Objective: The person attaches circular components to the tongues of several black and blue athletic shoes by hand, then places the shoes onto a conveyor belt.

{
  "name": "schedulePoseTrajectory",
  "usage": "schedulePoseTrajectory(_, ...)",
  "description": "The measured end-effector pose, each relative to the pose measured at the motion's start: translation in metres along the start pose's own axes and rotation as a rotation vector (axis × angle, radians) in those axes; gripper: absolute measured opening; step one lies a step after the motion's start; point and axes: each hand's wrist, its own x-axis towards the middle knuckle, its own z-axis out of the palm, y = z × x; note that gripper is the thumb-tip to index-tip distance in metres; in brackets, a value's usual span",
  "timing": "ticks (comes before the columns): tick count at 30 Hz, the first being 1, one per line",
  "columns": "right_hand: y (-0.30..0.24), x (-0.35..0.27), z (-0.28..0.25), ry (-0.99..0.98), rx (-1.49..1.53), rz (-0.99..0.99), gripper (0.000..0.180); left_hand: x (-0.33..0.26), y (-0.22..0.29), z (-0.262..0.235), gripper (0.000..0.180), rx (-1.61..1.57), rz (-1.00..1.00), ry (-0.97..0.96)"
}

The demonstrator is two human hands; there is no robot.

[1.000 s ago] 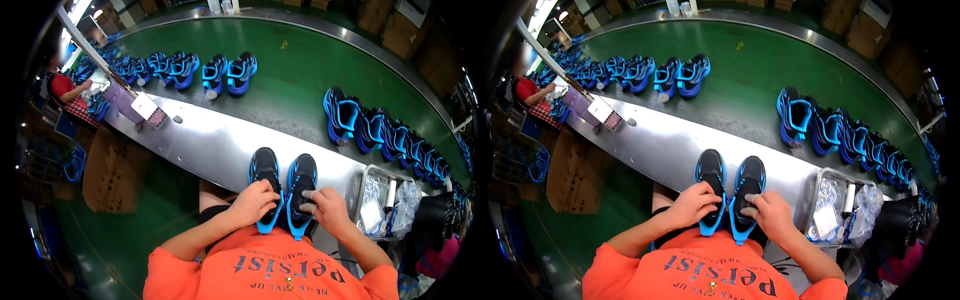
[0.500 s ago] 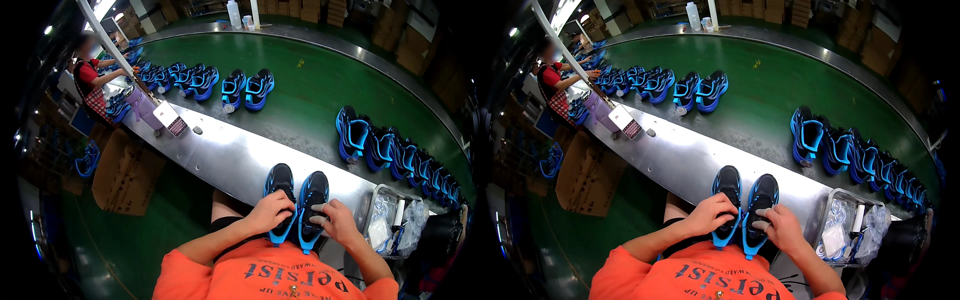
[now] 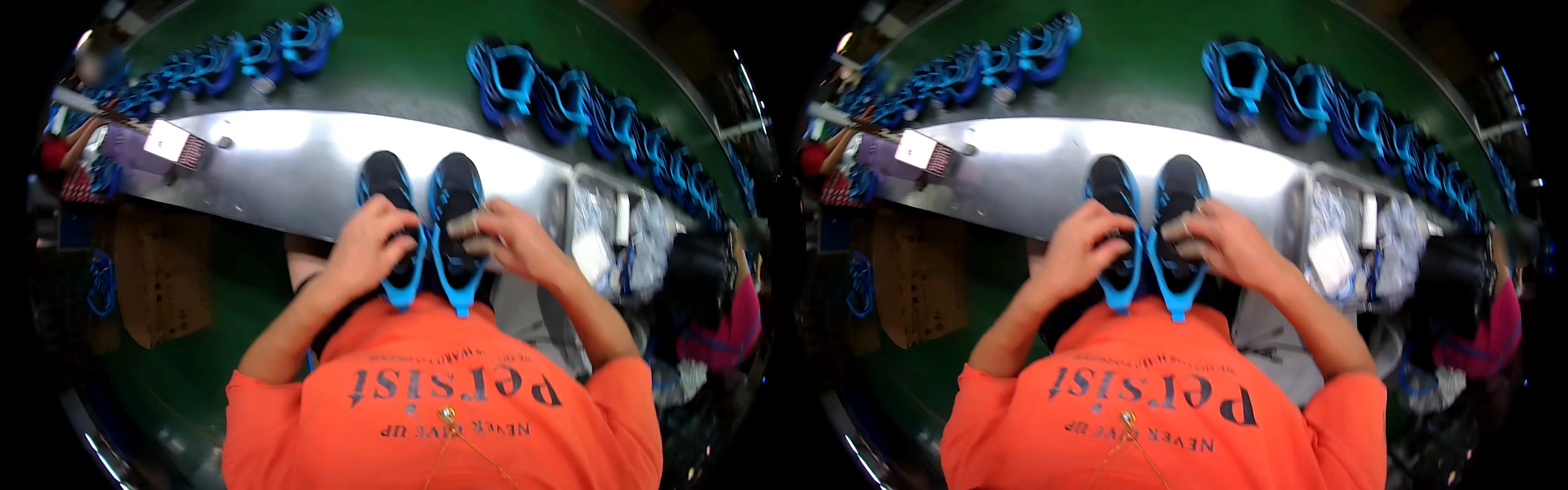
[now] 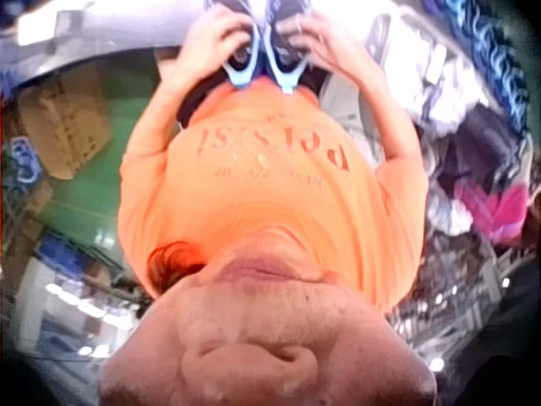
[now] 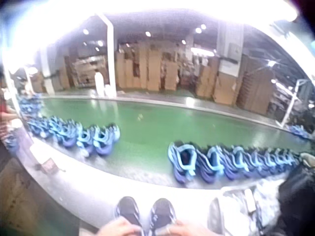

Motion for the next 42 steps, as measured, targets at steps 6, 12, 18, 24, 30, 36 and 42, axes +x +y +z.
schedulePoseTrajectory(6,-0.018,-0.005,-0.007,0.071,0.082,0.010,0.029,-0.003,0.014,-0.002,0.042,0.008,-0.050,0.043)
schedulePoseTrajectory(12,-0.013,-0.005,0.004,0.091,-0.119,0.100,0.034,-0.003,0.008,-0.009,0.041,-0.095,-0.072,0.028)
schedulePoseTrajectory(18,-0.014,-0.001,0.011,0.085,-0.107,0.157,0.032,0.000,0.004,-0.004,0.038,-0.127,-0.151,-0.005)
schedulePoseTrajectory(24,-0.011,0.000,0.006,0.062,-0.033,0.128,0.031,-0.002,0.014,-0.003,0.038,0.018,-0.143,0.034)
schedulePoseTrajectory(30,-0.013,-0.003,0.010,0.112,-0.074,0.130,0.032,-0.003,0.006,-0.006,0.035,-0.189,-0.195,0.002)
schedulePoseTrajectory(36,-0.015,-0.007,0.020,0.187,-0.141,0.162,0.032,-0.001,0.006,-0.003,0.033,-0.148,-0.236,0.005)
schedulePoseTrajectory(42,-0.012,0.001,0.011,0.115,0.047,0.011,0.031,-0.002,0.005,-0.003,0.032,-0.139,-0.225,0.005)
